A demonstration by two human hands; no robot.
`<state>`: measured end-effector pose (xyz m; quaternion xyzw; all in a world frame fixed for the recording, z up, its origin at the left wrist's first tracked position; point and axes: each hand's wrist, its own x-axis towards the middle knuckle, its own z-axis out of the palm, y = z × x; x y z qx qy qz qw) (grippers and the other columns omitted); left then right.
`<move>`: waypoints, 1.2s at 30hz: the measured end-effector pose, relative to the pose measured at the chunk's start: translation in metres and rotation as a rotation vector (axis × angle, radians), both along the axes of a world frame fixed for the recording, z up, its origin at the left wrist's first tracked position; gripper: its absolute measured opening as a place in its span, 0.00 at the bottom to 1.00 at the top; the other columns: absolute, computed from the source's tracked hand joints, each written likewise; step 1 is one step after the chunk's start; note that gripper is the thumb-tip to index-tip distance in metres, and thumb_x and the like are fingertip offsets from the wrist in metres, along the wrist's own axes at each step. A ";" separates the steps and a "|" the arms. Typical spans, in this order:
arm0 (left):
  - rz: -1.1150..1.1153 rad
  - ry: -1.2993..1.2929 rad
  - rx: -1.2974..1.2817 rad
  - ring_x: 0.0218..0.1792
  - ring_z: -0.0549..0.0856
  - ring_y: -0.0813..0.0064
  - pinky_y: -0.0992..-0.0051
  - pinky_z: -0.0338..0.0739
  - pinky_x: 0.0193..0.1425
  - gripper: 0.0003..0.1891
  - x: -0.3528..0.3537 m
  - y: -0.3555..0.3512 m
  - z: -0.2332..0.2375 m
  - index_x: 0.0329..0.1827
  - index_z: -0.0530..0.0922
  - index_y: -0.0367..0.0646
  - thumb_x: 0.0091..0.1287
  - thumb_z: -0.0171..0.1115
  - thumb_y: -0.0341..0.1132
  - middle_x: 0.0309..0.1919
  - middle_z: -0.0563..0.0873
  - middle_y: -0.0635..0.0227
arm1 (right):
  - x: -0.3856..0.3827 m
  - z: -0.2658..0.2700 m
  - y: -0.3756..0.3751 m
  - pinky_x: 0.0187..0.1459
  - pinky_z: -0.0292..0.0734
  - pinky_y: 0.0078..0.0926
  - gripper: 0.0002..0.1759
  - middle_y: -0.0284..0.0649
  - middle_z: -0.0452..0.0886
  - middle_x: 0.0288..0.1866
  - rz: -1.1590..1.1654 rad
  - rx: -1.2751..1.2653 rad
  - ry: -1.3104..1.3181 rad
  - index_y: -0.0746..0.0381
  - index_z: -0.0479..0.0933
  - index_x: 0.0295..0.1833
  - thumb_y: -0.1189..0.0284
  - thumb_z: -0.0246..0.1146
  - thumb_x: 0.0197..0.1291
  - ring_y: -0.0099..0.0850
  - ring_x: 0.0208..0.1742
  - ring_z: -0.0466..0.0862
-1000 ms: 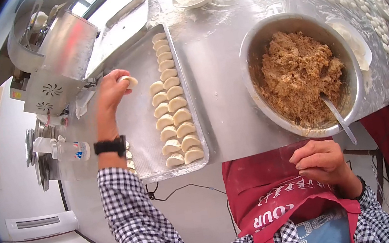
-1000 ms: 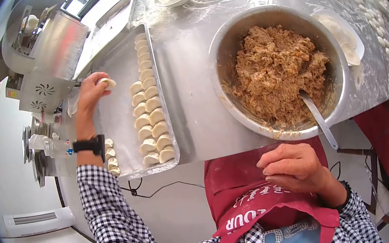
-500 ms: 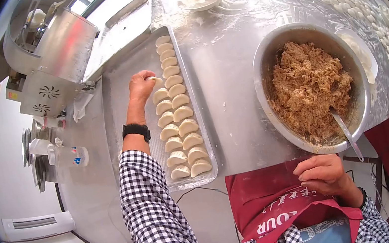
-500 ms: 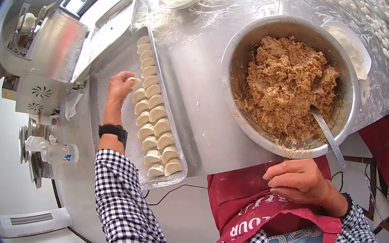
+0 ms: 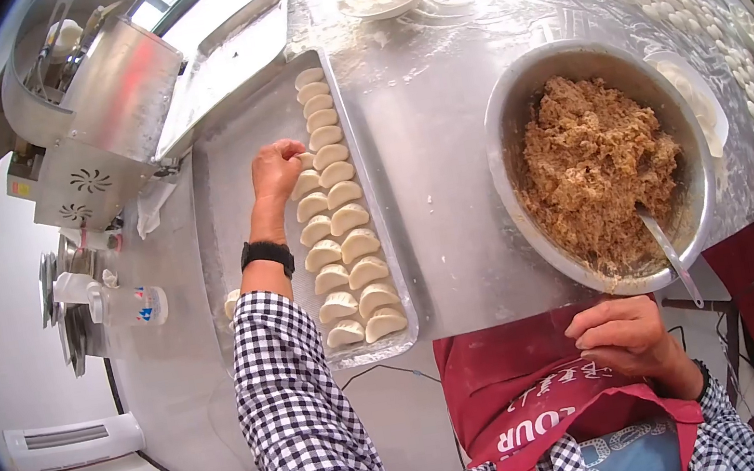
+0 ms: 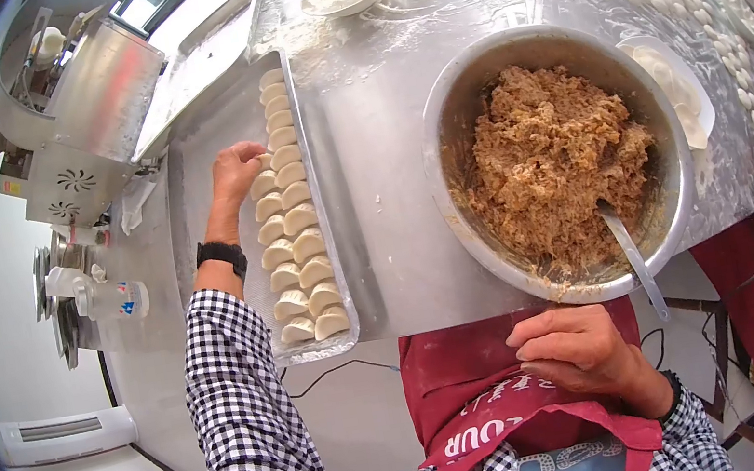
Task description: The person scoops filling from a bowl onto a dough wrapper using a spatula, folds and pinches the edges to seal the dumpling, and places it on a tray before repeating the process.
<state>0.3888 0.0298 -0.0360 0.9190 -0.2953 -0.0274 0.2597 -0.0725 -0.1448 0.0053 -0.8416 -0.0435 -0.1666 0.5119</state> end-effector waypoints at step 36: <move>-0.123 0.804 -0.769 0.55 0.78 0.59 0.59 0.73 0.59 0.20 -0.233 0.053 0.104 0.57 0.69 0.32 0.64 0.59 0.33 0.54 0.76 0.48 | -0.043 -0.050 -0.296 0.42 0.76 0.31 0.05 0.36 0.82 0.40 -0.975 -0.669 0.022 0.56 0.81 0.30 0.70 0.62 0.45 0.35 0.42 0.80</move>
